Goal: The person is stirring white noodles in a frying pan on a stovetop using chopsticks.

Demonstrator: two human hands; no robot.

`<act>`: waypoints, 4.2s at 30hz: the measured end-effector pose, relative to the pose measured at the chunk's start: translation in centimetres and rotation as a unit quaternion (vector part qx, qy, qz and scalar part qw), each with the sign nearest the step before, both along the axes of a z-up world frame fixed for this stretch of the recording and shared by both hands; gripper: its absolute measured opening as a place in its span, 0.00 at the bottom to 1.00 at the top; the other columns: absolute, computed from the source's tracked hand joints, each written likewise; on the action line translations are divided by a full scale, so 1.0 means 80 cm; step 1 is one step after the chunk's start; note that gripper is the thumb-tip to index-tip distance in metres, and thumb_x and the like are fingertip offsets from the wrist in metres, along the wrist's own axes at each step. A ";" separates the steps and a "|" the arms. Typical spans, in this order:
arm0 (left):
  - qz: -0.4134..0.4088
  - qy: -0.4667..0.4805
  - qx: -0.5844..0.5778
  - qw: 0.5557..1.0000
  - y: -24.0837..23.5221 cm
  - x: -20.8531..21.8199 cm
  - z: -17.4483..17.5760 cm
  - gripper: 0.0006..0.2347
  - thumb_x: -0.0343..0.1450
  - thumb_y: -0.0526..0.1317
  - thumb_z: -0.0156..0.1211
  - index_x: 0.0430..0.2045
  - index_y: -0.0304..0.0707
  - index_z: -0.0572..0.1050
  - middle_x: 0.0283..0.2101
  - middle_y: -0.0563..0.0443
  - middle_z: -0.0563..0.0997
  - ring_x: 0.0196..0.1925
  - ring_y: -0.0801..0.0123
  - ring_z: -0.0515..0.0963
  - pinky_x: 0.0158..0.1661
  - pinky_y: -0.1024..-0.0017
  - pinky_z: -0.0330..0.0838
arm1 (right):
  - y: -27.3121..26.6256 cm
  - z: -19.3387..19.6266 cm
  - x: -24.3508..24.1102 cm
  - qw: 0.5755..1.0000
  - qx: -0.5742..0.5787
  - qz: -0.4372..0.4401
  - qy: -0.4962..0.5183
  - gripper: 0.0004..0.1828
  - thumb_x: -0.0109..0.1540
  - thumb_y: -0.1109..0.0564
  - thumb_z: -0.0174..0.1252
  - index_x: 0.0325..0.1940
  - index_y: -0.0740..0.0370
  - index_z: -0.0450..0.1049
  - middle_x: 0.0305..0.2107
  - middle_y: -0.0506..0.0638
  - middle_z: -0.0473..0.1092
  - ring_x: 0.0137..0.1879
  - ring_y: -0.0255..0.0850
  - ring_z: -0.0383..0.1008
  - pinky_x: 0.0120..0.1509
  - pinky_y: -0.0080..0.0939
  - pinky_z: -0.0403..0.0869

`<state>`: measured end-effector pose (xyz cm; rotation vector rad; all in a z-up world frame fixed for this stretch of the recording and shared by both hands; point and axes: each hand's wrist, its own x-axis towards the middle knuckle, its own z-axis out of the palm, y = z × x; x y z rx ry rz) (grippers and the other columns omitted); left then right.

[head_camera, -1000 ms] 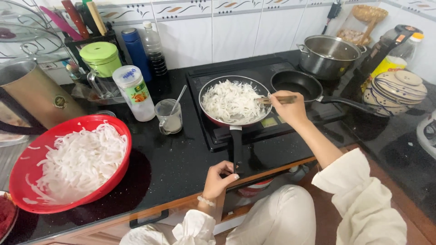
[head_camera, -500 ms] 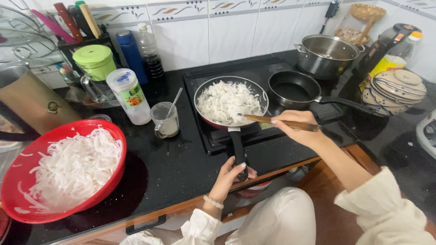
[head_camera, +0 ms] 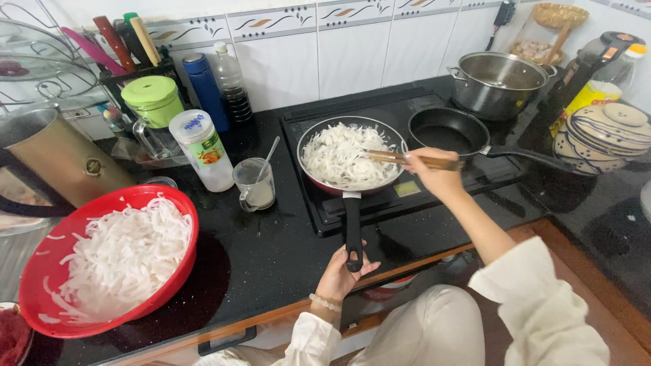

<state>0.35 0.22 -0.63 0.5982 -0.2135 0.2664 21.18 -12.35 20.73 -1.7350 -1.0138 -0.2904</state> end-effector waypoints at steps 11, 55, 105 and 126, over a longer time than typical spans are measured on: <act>0.016 -0.022 -0.031 0.999 -0.008 0.002 -0.006 0.20 0.71 0.48 0.55 0.49 0.29 0.71 0.29 0.35 0.80 0.39 0.51 0.83 0.59 0.37 0.61 | -0.052 0.034 -0.026 0.993 -0.096 -0.064 -0.004 0.04 0.61 0.66 0.61 0.35 0.62 0.80 0.29 0.60 0.76 0.34 0.51 0.78 0.33 0.41 0.77; -0.039 -0.002 -0.078 0.996 -0.008 -0.021 0.037 0.19 0.69 0.43 0.58 0.48 0.24 0.68 0.27 0.46 0.78 0.32 0.67 0.81 0.61 0.44 0.64 | 0.138 -0.013 0.027 0.988 0.082 0.003 0.129 0.05 0.61 0.62 0.58 0.36 0.66 0.78 0.28 0.51 0.77 0.34 0.36 0.81 0.34 0.25 0.75; -0.001 -0.038 -0.030 0.999 -0.007 -0.002 -0.001 0.20 0.72 0.48 0.52 0.49 0.28 0.71 0.29 0.38 0.81 0.39 0.53 0.83 0.61 0.36 0.58 | 0.042 0.005 -0.070 0.995 0.013 0.041 0.093 0.03 0.59 0.67 0.61 0.35 0.66 0.79 0.29 0.67 0.75 0.34 0.50 0.79 0.37 0.42 0.79; 0.008 -0.036 -0.032 0.999 -0.005 0.005 -0.018 0.20 0.72 0.48 0.51 0.49 0.27 0.71 0.29 0.38 0.81 0.39 0.52 0.83 0.60 0.36 0.61 | -0.047 0.050 -0.076 0.990 0.044 0.013 0.132 0.07 0.63 0.64 0.59 0.40 0.73 0.76 0.35 0.75 0.72 0.38 0.54 0.78 0.41 0.45 0.78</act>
